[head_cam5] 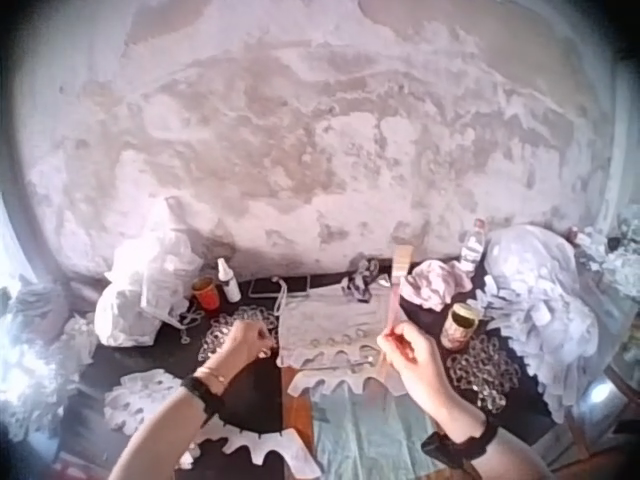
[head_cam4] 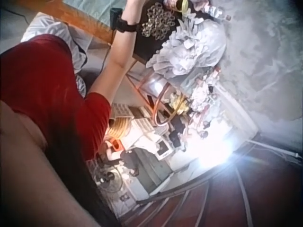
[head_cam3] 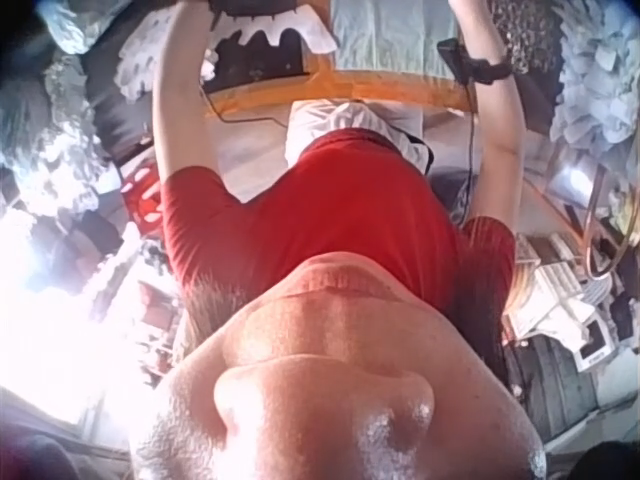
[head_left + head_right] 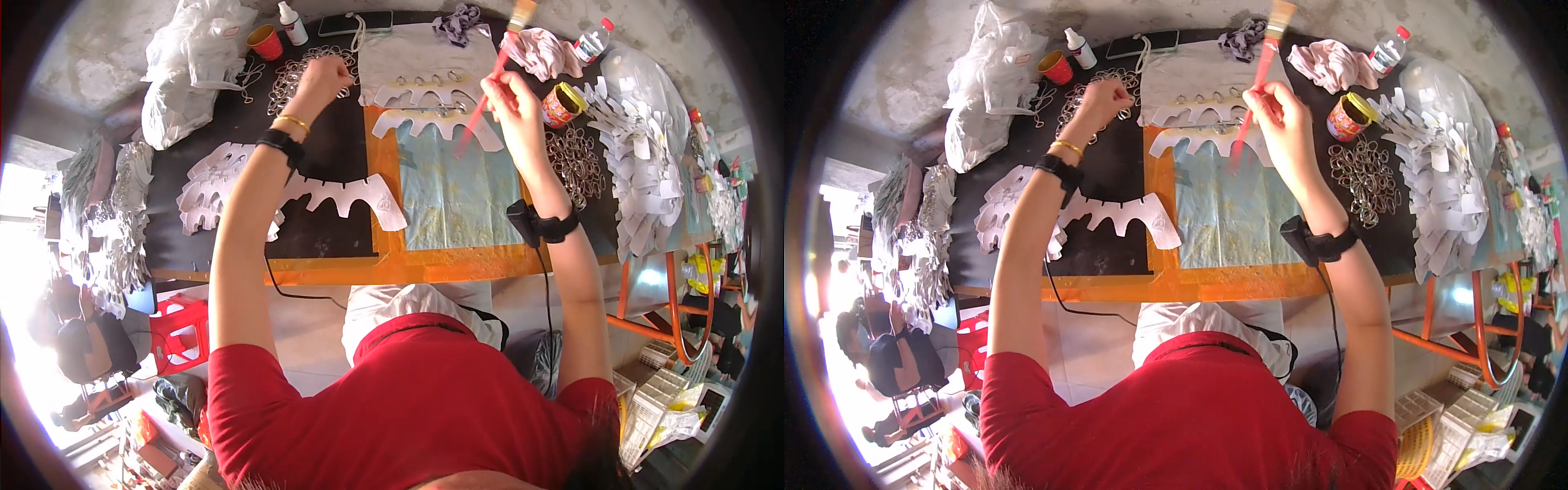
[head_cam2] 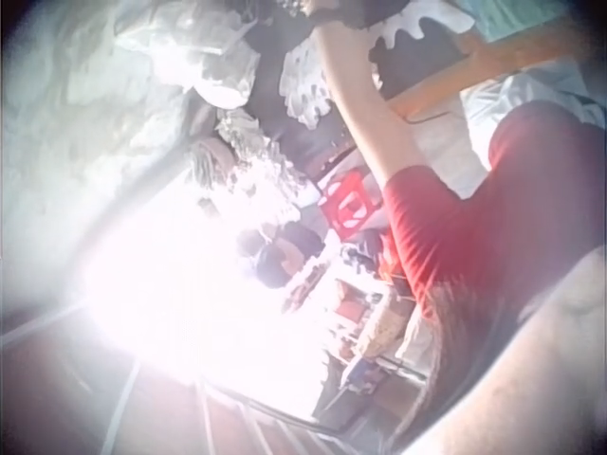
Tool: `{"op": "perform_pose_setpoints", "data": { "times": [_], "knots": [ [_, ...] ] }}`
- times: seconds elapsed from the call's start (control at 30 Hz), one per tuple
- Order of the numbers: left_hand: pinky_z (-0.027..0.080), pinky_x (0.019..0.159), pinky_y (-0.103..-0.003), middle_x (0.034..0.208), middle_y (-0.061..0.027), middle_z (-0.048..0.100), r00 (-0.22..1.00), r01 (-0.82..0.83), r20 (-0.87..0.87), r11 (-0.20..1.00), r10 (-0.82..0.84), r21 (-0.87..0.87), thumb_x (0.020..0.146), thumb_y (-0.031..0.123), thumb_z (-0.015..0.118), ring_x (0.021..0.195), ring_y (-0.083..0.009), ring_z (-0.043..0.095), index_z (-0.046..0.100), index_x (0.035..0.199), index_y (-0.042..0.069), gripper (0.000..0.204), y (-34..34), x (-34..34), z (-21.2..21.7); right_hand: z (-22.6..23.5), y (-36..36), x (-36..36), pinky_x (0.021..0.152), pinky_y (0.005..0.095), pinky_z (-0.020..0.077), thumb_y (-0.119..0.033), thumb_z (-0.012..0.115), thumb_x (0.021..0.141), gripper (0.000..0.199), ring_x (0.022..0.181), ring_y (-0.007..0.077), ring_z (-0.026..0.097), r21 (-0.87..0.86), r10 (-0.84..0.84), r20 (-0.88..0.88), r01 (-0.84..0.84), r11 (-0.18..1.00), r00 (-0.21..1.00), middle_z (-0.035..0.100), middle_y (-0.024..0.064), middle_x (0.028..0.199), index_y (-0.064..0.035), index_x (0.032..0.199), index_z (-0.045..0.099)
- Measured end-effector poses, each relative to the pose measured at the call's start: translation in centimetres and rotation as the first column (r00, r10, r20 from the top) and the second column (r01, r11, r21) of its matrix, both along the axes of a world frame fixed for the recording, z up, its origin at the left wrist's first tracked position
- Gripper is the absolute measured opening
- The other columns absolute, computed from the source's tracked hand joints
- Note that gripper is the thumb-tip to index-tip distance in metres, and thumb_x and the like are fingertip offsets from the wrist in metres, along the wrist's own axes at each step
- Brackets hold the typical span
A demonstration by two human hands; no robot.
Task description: Applying glue to white shoe components using a brush and a pot of adhesive.
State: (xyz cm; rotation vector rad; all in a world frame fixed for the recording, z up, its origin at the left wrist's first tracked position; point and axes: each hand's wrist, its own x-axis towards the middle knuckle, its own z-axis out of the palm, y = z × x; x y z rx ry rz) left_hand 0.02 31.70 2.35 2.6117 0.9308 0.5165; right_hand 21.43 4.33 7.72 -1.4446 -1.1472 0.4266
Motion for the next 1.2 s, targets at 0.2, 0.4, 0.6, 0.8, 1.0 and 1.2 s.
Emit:
{"op": "perform_pose_setpoints", "data": {
  "times": [0.2,0.4,0.6,0.8,1.0,1.2],
  "knots": [
    [0.052,0.066,-0.022,0.085,-0.0061,0.067,0.96,0.171,0.279,0.77,0.01,-0.614,0.089,0.018,0.065,0.072,-0.0108,0.063,0.065,0.109,0.002,0.026,-2.5,1.6,3.7,-1.1,0.7,-1.7,0.055,0.0274,0.0492,-0.015,0.054,0.096,0.013,0.059,0.0123,0.061,0.049,-0.04,0.124,0.035,0.998,0.991,0.062,0.007,0.07,-0.0035,0.103,0.052],
    [0.053,0.07,-0.023,0.086,-0.0065,0.067,0.958,0.277,0.266,0.573,-0.106,-0.771,0.087,0.019,0.068,0.076,-0.0111,0.064,0.066,0.099,-0.003,0.025,-6.3,6.3,2.3,-2.2,1.5,-2.3,0.058,0.0335,0.0514,-0.012,0.054,0.095,0.012,0.066,0.0232,0.067,0.027,-0.009,0.216,0.003,1.0,0.976,0.064,0.0115,0.074,-0.0029,0.102,0.051],
    [0.052,0.061,-0.023,0.076,-0.0032,0.068,0.974,0.176,-0.006,0.78,-0.225,-0.6,0.079,0.016,0.073,0.064,-0.009,0.06,0.073,0.087,0.002,0.016,-6.9,8.6,0.5,-2.3,1.1,-2.3,0.058,0.0343,0.0503,-0.011,0.052,0.096,0.009,0.066,0.0238,0.066,0.006,-0.015,0.266,0.014,1.0,0.964,0.063,0.0112,0.074,-0.0032,0.1,0.049],
    [0.051,0.059,-0.023,0.074,-0.0031,0.068,0.978,0.186,0.045,0.751,-0.204,-0.634,0.081,0.013,0.071,0.065,-0.0084,0.061,0.073,0.087,0.001,0.013,-6.6,8.8,-0.1,-2.2,0.8,-2.3,0.059,0.0343,0.05,-0.01,0.051,0.096,0.008,0.066,0.0234,0.065,-0.035,-0.005,0.216,0.013,0.999,0.976,0.062,0.0108,0.073,-0.0038,0.1,0.049],
    [0.05,0.063,-0.026,0.075,-0.006,0.07,0.969,0.236,0.043,0.86,-0.244,-0.453,0.077,0.017,0.072,0.066,-0.0117,0.062,0.074,0.088,0.006,0.016,-7.4,8.6,-0.3,-2.2,0.7,-2.4,0.059,0.0342,0.05,-0.011,0.051,0.096,0.008,0.067,0.0235,0.065,0.0,0.001,0.261,-0.001,1.0,0.965,0.062,0.0115,0.076,-0.0038,0.1,0.049],
    [0.051,0.066,-0.029,0.074,-0.0088,0.071,0.968,0.249,0.114,0.879,-0.222,-0.406,0.072,0.013,0.072,0.067,-0.0165,0.065,0.074,0.082,0.004,0.013,-8.0,8.3,-0.1,-2.4,0.8,-2.3,0.059,0.0338,0.0498,-0.01,0.051,0.096,0.008,0.068,0.0238,0.065,0.018,0.005,0.261,-0.011,1.0,0.965,0.062,0.0116,0.077,-0.0026,0.1,0.049]
  ]
}}
